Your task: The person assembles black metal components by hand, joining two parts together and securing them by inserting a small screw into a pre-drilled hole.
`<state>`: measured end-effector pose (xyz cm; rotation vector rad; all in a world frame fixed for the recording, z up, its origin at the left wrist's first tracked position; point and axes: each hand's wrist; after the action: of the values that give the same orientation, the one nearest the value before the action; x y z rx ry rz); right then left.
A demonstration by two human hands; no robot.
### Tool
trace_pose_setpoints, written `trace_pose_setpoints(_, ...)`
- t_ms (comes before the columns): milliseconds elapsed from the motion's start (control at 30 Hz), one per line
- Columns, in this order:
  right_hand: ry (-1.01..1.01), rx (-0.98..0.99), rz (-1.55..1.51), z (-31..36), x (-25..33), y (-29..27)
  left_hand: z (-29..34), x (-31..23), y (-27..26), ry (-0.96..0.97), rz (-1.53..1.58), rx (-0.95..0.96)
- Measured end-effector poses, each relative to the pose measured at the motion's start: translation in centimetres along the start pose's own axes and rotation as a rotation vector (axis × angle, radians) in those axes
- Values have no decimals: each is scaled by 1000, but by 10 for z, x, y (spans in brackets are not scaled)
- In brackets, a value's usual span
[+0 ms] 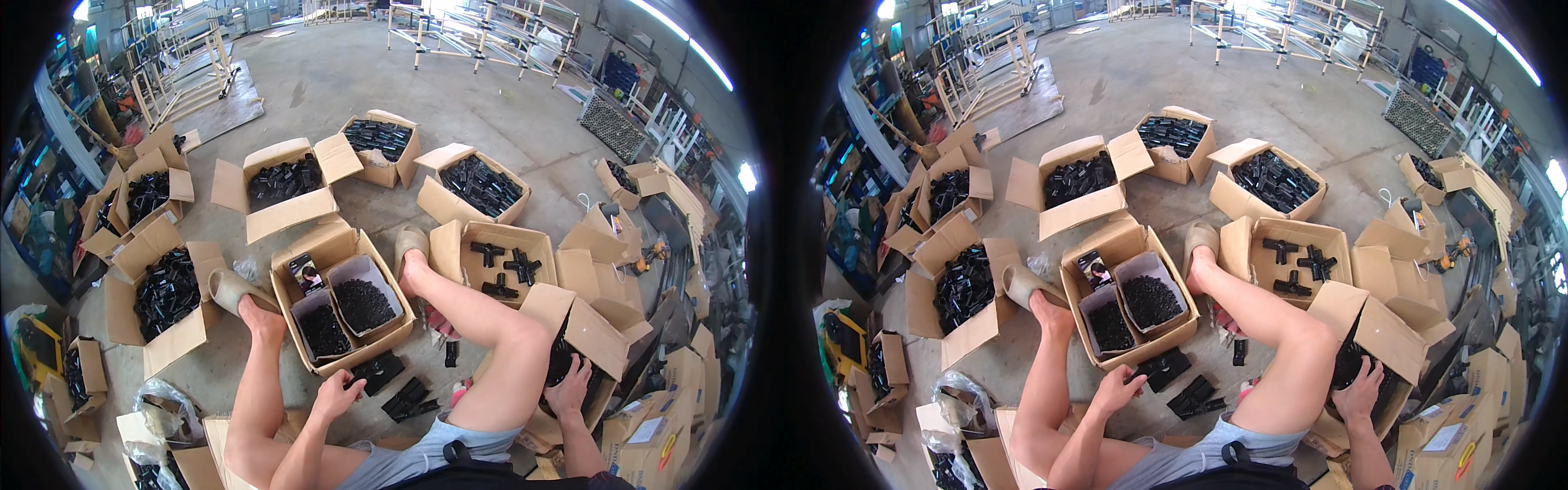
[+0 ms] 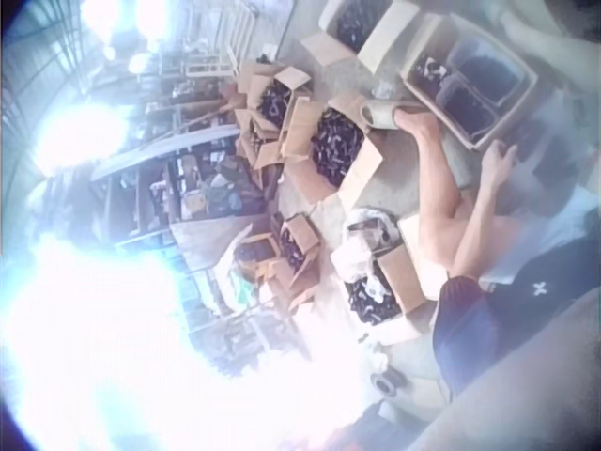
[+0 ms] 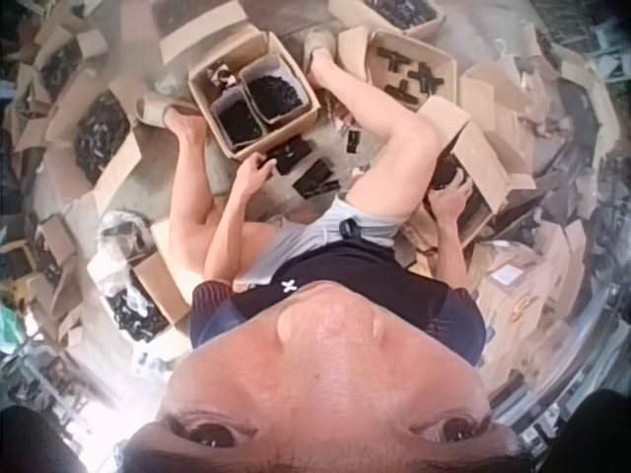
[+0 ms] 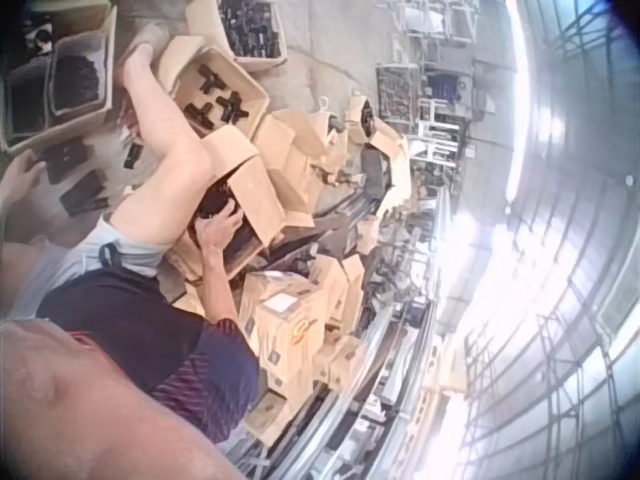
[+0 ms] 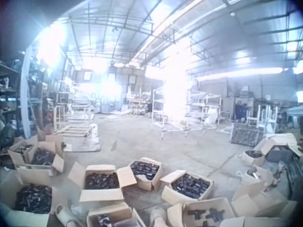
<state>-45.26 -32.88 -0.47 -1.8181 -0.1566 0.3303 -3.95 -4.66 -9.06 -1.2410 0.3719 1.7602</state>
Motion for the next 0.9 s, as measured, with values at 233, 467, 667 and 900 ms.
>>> trace_pose_setpoints(233,167,-27,-308,4,-27,-11,2,2,1,32,340,5)
trace_pose_setpoints(467,582,54,-1285,-13,-73,-10,3,-17,-3,147,799,-69)
trace_pose_setpoints(667,472,126,-1671,-20,-17,-56,6,-39,-19,306,1105,-284)
trace_pose_setpoints(900,-95,933,-1758,20,196,-79,13,-60,-65,374,1333,-531)
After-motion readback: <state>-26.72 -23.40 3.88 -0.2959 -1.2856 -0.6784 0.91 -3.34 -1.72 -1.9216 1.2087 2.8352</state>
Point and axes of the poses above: each hand's wrist, its own z-axis away from the middle knuckle, its own y-axis out of the palm, x = y × z, and after that the axes turned 14 degrees about z, right-handed
